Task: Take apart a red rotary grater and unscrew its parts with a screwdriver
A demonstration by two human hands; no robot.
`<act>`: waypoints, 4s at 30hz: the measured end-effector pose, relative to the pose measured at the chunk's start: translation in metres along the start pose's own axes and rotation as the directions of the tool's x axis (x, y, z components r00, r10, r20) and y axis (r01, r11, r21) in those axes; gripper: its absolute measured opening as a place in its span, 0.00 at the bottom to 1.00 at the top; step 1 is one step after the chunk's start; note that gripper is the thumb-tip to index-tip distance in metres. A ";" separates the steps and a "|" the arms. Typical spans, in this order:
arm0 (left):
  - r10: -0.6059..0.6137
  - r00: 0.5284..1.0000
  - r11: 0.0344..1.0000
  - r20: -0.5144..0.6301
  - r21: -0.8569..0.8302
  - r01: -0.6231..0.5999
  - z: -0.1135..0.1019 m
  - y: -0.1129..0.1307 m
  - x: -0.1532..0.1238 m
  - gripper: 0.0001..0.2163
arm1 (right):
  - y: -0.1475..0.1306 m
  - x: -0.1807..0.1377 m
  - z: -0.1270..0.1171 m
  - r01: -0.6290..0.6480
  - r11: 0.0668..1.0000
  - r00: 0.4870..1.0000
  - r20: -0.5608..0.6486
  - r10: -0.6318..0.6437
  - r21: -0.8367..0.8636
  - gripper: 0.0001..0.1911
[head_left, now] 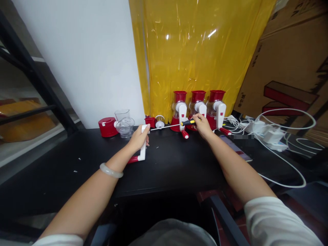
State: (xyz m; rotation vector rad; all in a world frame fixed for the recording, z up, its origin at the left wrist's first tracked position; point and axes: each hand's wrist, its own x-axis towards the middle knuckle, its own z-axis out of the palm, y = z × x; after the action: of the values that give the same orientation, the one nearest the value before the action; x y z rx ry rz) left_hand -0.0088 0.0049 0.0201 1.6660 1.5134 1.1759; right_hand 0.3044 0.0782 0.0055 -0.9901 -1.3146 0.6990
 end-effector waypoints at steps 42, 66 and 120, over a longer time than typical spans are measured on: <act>-0.146 0.989 0.971 0.033 -0.189 0.150 0.002 -0.001 0.009 0.19 | -0.014 -0.006 0.004 -0.009 0.963 0.996 0.092 -0.017 0.270 0.20; 0.061 0.995 0.991 -0.078 0.121 -0.051 -0.007 -0.007 0.008 0.21 | -0.008 -0.004 0.002 -0.110 0.992 0.983 0.140 0.117 -0.056 0.27; 0.247 0.966 0.834 -0.078 0.524 -0.171 -0.019 0.017 -0.012 0.19 | 0.010 -0.015 0.016 -0.345 0.920 0.938 -0.024 0.347 -0.185 0.20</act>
State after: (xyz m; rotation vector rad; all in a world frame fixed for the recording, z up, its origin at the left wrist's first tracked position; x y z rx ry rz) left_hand -0.0182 -0.0118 0.0405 2.1867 1.8949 1.0744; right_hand 0.2879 0.0726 -0.0105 -1.3957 -1.2415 0.8583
